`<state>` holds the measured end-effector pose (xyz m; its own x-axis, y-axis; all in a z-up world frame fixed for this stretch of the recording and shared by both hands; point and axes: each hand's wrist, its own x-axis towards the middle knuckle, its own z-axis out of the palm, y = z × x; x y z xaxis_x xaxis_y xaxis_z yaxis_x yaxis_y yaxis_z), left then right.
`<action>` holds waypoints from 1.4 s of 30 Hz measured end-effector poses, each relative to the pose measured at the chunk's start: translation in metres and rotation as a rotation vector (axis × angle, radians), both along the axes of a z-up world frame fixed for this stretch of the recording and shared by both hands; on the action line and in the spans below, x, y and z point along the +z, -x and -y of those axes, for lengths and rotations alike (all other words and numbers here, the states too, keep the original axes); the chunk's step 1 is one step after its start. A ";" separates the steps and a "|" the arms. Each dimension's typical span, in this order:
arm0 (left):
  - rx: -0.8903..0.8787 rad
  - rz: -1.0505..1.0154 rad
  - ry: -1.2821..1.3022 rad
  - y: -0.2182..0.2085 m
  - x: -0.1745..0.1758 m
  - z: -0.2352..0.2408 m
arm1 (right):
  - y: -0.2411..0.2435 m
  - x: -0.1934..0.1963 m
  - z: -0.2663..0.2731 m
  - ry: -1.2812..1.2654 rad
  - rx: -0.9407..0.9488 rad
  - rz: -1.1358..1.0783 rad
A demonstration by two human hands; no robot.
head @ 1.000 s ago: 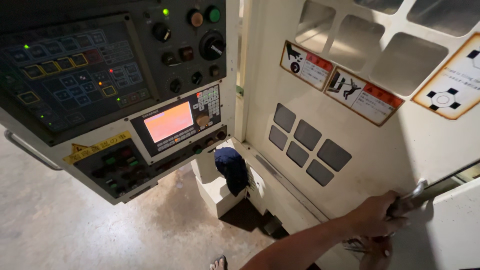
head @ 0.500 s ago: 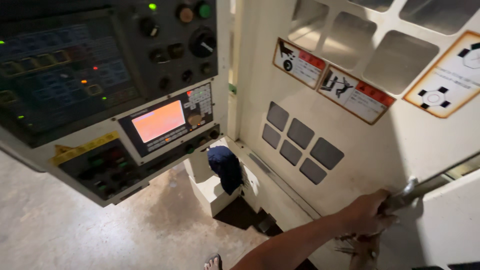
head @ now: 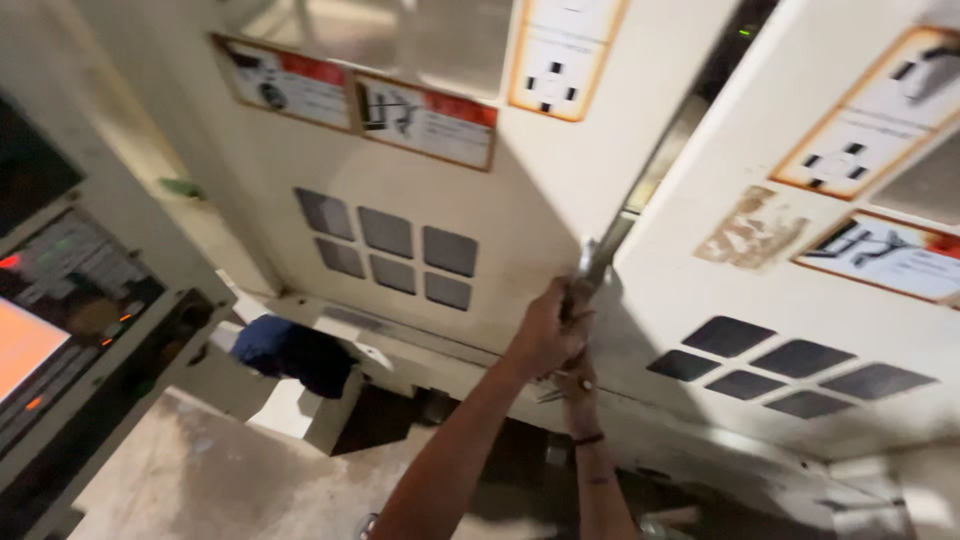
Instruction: The person opens the doors of a large industrial machine, reaches inside to adjust or inspect internal components, then closes the doors. The person also handles a cloth and metal rods from a nearby green container.
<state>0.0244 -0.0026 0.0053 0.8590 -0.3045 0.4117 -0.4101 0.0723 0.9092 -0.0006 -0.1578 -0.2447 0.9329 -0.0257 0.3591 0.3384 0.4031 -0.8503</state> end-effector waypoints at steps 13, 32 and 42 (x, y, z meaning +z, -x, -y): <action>0.062 0.051 -0.063 -0.008 -0.014 0.003 | 0.006 0.017 -0.006 0.011 -0.091 -0.067; 0.014 0.089 -0.037 -0.009 -0.018 0.000 | 0.002 -0.018 0.006 0.120 -0.131 -0.107; 0.003 0.068 -0.044 -0.008 -0.018 -0.003 | 0.009 -0.003 0.000 0.051 -0.108 -0.174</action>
<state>0.0319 0.0004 -0.0128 0.8306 -0.3207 0.4552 -0.4709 0.0317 0.8816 -0.0092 -0.1579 -0.2474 0.9737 -0.1152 0.1965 0.2240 0.3272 -0.9180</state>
